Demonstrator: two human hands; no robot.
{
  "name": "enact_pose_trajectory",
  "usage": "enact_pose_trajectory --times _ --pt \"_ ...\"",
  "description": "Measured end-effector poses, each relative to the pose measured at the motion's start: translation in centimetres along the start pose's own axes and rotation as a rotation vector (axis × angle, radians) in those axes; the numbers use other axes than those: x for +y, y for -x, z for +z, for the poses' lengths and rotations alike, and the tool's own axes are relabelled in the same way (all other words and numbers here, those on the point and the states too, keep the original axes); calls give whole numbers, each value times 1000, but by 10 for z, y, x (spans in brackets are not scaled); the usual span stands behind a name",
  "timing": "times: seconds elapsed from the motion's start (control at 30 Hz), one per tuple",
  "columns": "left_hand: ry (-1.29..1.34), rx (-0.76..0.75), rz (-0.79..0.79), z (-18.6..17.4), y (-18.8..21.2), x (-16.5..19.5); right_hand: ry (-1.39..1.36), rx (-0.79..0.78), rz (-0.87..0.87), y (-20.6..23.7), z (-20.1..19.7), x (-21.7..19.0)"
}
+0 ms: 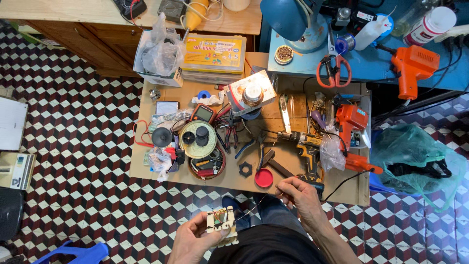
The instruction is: The person winds copper wire around a small rectangular core with laminated metal plates, using both hands to guide and tension the wire. The person repeatedly rotates the core and adjusts the wire placement to build up the coil layer by layer.
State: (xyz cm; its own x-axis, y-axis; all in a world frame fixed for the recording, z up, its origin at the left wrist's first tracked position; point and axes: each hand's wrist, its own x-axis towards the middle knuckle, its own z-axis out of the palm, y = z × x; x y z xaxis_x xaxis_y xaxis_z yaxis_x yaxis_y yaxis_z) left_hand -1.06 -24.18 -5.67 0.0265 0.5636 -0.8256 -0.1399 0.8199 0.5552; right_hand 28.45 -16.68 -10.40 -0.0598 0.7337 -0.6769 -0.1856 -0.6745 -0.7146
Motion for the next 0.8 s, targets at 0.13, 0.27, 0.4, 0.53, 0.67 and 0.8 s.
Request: enact_pose_trajectory --times 0.13,0.27,0.4,0.53,0.67,0.8 --pt "48 -49 43 4 5 4 -1 36 38 10 6 15" --pt "37 -64 100 14 0 9 -15 72 27 20 4 23" --pt "17 -93 141 15 -1 15 -36 105 21 32 4 26" --pt "-40 -96 144 17 3 14 17 190 69 41 1 33" --pt "-140 -88 130 22 6 14 -70 195 27 44 -6 47" --pt "-160 -112 175 27 12 19 -70 228 38 48 -5 51"
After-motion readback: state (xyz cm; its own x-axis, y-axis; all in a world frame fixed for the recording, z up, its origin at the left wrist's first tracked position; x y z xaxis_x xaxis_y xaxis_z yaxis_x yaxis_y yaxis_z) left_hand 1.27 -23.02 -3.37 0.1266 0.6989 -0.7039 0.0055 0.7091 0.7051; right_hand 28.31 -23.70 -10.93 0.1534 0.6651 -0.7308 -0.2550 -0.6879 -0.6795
